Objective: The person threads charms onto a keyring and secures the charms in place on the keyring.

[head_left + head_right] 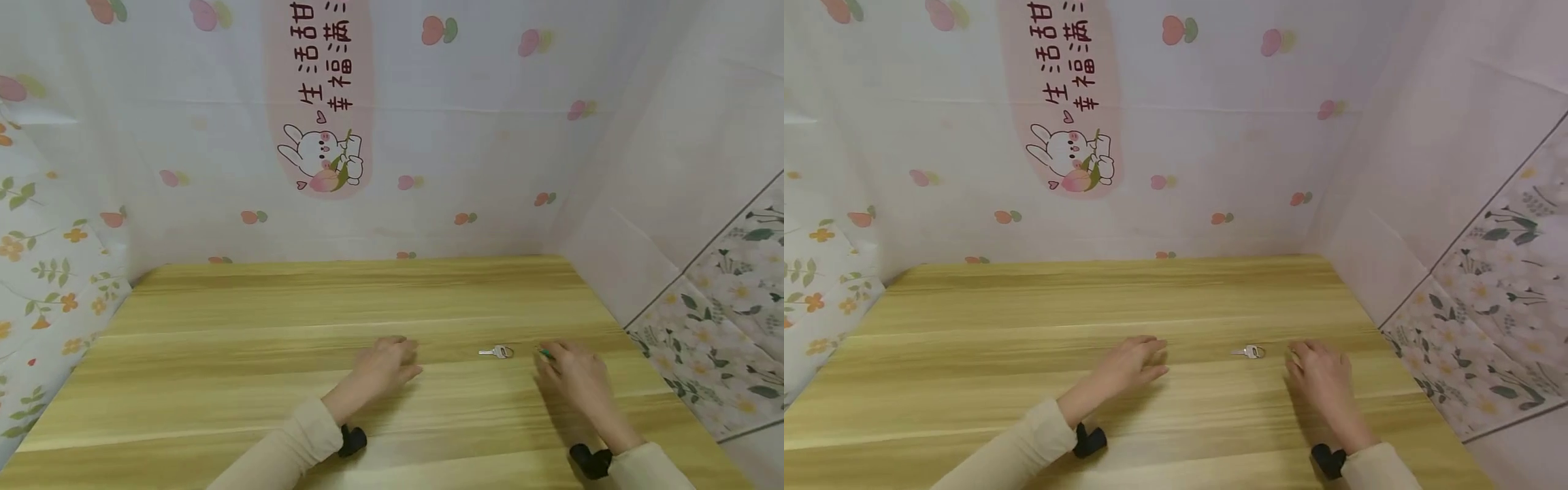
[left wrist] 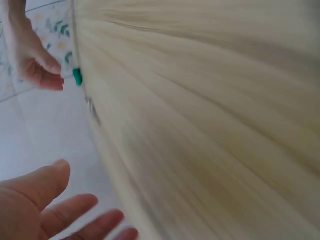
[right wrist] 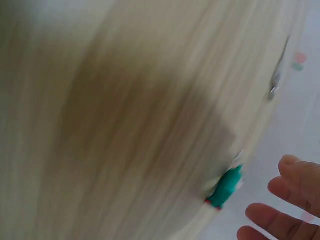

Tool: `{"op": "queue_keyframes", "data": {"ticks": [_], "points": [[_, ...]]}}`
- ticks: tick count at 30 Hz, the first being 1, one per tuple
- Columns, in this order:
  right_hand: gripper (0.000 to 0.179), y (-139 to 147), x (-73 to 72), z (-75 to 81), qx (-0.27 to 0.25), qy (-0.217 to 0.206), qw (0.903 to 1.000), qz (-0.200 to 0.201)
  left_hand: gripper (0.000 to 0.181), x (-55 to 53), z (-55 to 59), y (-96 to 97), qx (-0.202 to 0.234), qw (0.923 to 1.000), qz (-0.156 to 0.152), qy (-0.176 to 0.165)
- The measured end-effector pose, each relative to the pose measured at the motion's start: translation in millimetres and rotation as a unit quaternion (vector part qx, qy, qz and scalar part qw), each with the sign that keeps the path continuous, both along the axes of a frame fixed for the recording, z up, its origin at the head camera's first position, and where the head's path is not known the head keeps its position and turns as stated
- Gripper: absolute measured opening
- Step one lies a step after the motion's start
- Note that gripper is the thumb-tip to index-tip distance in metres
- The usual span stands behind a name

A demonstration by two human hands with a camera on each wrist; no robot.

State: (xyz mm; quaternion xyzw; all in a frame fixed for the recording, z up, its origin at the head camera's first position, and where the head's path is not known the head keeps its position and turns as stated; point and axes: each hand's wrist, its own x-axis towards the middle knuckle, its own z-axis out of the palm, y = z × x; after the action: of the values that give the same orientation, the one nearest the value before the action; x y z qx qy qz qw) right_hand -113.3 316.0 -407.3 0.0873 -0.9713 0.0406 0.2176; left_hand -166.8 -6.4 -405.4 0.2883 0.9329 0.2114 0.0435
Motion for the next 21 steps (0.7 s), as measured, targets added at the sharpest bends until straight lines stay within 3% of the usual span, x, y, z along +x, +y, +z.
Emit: {"op": "queue_keyframes", "data": {"ticks": [4, 8, 11, 15, 21], "points": [[0.031, 28, -7.3, -3.9, -0.008, -0.035, 0.9993, 0.000, 0.033, -13.9, -2.3, 49.1, 0.022, 0.9990, -0.038, -0.001], [0.026, 33, -15.3, -5.7, -0.039, -0.099, 0.9943, -0.011, 0.029, -24.8, -4.1, 94.8, 0.027, 0.9981, -0.055, 0.008], [0.021, 34, -19.7, -8.0, -0.049, -0.124, 0.9910, -0.015, 0.029, -29.6, -5.1, 122.6, 0.012, 0.9982, -0.059, 0.006], [0.019, 35, -23.6, -10.2, -0.044, -0.131, 0.9901, -0.022, 0.030, -33.3, -7.6, 149.8, -0.002, 0.9986, -0.053, -0.011], [0.016, 38, -26.9, -10.2, -0.034, -0.156, 0.9870, -0.022, 0.027, -35.6, -11.9, 175.9, -0.035, 0.9988, -0.028, -0.022]]}}
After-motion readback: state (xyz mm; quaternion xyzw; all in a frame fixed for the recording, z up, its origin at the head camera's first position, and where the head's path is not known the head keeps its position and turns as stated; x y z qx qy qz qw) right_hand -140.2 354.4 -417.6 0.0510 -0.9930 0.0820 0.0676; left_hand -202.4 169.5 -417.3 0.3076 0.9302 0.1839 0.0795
